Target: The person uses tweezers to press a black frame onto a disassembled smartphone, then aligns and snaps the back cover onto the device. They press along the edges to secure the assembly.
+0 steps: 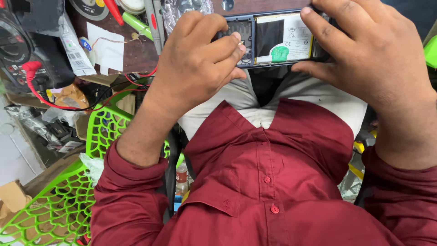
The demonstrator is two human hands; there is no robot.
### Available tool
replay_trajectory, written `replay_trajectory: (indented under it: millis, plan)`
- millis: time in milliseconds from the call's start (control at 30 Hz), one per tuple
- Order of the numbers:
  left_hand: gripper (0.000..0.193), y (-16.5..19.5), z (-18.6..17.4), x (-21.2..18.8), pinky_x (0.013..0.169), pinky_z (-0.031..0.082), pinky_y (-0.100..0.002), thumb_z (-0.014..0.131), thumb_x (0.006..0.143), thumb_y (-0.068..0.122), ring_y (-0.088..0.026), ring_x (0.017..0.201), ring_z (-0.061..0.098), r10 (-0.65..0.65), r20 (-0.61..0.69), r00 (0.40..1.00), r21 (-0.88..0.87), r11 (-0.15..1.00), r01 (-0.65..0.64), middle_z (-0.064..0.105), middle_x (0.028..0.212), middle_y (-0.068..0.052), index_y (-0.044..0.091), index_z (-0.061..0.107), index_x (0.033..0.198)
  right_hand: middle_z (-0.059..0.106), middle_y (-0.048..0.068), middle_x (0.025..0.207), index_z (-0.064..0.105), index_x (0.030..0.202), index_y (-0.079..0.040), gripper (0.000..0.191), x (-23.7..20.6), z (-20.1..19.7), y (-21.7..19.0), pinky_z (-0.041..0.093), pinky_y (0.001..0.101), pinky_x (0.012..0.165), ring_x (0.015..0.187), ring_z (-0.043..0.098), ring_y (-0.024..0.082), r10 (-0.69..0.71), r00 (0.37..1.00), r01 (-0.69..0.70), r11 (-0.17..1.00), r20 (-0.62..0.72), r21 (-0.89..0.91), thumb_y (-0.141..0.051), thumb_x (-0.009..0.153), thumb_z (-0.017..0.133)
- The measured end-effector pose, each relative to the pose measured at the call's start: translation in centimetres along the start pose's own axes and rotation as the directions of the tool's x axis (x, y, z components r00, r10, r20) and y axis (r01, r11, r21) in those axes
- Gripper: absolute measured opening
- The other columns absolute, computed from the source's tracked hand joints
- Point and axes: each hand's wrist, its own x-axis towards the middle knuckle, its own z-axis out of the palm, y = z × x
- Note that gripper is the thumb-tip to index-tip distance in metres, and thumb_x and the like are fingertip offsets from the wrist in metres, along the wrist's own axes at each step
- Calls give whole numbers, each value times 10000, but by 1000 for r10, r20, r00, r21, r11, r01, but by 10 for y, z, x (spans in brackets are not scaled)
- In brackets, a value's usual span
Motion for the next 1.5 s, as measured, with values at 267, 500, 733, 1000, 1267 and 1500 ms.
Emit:
replay_trajectory:
  millis: [267, 500, 733, 1000, 1267, 1500]
  plan:
    - [358, 4, 1, 5, 902, 422, -397, 797, 785, 307, -237, 1066, 557, -21, -17, 1000, 25, 999, 22, 662, 1075, -5, 22, 746, 995, 667, 68, 1238, 666, 1323, -27, 767, 5, -4, -7, 562, 350, 805, 1031, 666, 255, 112, 993, -113, 993, 37, 23, -407, 698, 899]
    - [260, 6, 6, 3, 898, 400, -394, 819, 824, 306, -225, 1023, 534, -66, -43, 997, 44, 997, 68, 600, 954, 27, 71, 740, 901, 682, 83, 1227, 642, 1362, -35, 814, 8, -8, -14, 559, 373, 768, 1037, 679, 286, 177, 981, -183, 980, 80, 77, -329, 653, 914]
    - [276, 9, 7, 3, 898, 386, -404, 824, 782, 314, -223, 1017, 519, -121, -52, 991, 3, 993, 121, 600, 942, 32, 73, 737, 885, 667, 118, 1187, 552, 1433, -40, 918, 6, -11, -5, 554, 406, 765, 1004, 676, 325, 159, 975, -180, 974, 155, 135, -252, 618, 916]
    - [323, 12, 6, 3, 890, 383, -403, 862, 769, 342, -227, 1027, 519, -126, -22, 992, 12, 992, 127, 605, 964, 23, 74, 716, 876, 665, 127, 1190, 499, 1462, -23, 897, 5, -12, -10, 544, 404, 708, 986, 682, 325, 147, 967, -168, 982, 207, 89, -230, 684, 896]
    - [362, 18, 4, 6, 889, 406, -408, 882, 698, 318, -235, 1009, 529, -72, -1, 997, 61, 996, 72, 577, 958, -23, 83, 683, 888, 635, 142, 1152, 543, 1437, -33, 924, 3, -20, -8, 552, 415, 743, 967, 654, 341, 102, 987, -113, 990, 124, 88, -229, 619, 925]
    - [113, 23, 12, -9, 932, 439, -379, 727, 839, 120, -221, 973, 575, 1, 3, 1000, 195, 981, -2, 636, 1009, -60, 63, 651, 900, 643, 115, 1102, 642, 1329, -19, 797, -6, -12, -22, 561, 379, 795, 941, 629, 300, 50, 999, -49, 995, -13, 90, -210, 605, 916]
